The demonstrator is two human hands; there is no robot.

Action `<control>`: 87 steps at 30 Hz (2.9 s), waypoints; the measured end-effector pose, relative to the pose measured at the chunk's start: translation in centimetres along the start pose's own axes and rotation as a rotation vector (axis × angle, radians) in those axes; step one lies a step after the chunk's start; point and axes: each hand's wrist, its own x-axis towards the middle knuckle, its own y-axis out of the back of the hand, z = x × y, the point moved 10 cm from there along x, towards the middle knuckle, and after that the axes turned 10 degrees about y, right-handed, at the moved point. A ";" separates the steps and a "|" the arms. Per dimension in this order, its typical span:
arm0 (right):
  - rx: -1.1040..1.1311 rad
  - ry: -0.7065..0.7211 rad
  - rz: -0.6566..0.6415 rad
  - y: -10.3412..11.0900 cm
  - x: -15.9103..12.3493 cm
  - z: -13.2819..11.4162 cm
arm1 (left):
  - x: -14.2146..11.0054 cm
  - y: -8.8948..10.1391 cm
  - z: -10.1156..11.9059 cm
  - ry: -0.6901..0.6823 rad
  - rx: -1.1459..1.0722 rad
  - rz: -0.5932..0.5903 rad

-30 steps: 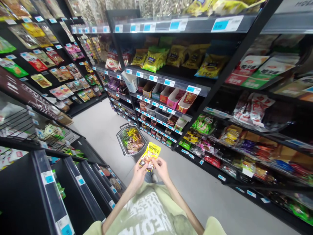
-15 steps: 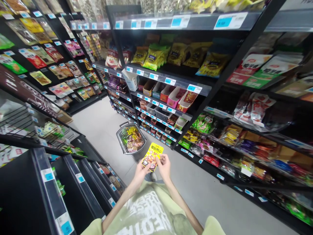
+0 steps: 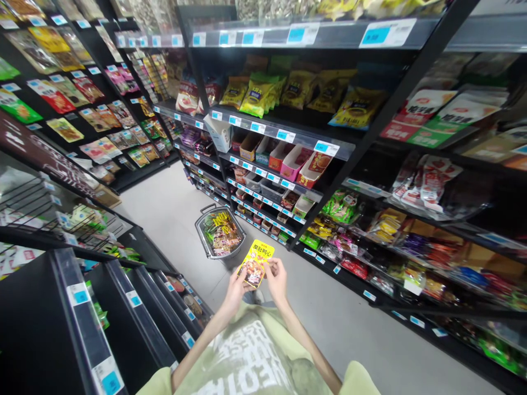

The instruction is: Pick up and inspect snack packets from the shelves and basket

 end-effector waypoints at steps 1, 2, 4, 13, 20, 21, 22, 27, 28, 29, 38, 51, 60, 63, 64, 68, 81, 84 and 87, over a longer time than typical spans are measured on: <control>0.002 -0.001 -0.002 0.0 0.0 0.0 | 0.0 0.0 0.1 0.000 -0.002 0.003; 0.005 -0.002 -0.004 0.0 0.0 0.1 | 0.0 0.0 0.1 -0.002 -0.003 0.006; 0.011 -0.002 -0.009 -0.1 0.0 0.1 | -0.1 -0.1 0.3 -0.007 -0.001 0.010; 0.022 0.001 -0.006 -0.1 0.1 -0.1 | -0.4 -0.1 0.5 -0.041 -0.002 0.010; 0.045 -0.001 -0.003 -0.1 0.1 -0.1 | -0.3 -0.1 0.6 -0.060 0.016 0.007; 0.044 0.000 -0.004 0.0 0.1 0.0 | -0.3 0.0 0.5 -0.060 0.025 0.011; 0.041 0.001 -0.007 0.1 0.1 0.0 | -0.3 0.0 0.5 -0.060 0.036 0.013; -0.013 -0.038 -0.051 0.2 0.1 1.0 | -0.4 -0.2 0.9 -0.105 0.112 0.015; -0.032 -0.044 -0.068 0.1 0.1 1.1 | -0.5 -0.2 1.1 -0.119 0.121 0.020; -0.055 -0.042 -0.086 -0.1 0.1 1.1 | -0.5 -0.1 1.2 -0.133 0.126 0.031; -0.244 0.032 -0.132 -0.5 0.3 -0.2 | -1.1 0.9 3.3 -0.333 0.301 0.153; 0.419 -0.443 -0.136 -3.5 -2.3 1.9 | -6.6 -5.9 5.5 -0.954 1.054 -0.088; 0.384 -0.430 -0.059 -2.4 -2.3 1.5 | -7.4 -8.2 1.6 -1.041 1.395 -0.419; 0.417 -0.431 -0.026 -2.1 -2.2 1.7 | -7.0 -8.1 0.9 -1.021 1.465 -0.439; 0.424 -0.438 -0.012 -2.0 -2.2 1.9 | -6.9 -8.1 0.7 -1.015 1.486 -0.440; 0.426 -0.462 0.028 -1.7 -2.3 2.2 | -6.8 -8.1 0.5 -1.013 1.536 -0.436; 0.447 -0.497 0.043 -2.2 -2.7 2.5 | -6.3 -7.8 0.3 -0.987 1.566 -0.432; 0.442 -0.501 0.039 -2.2 -2.8 2.5 | -6.2 -7.7 0.4 -0.999 1.541 -0.426; 0.458 -0.506 0.045 -2.3 -2.8 2.4 | -6.1 -7.6 0.4 -1.002 1.538 -0.418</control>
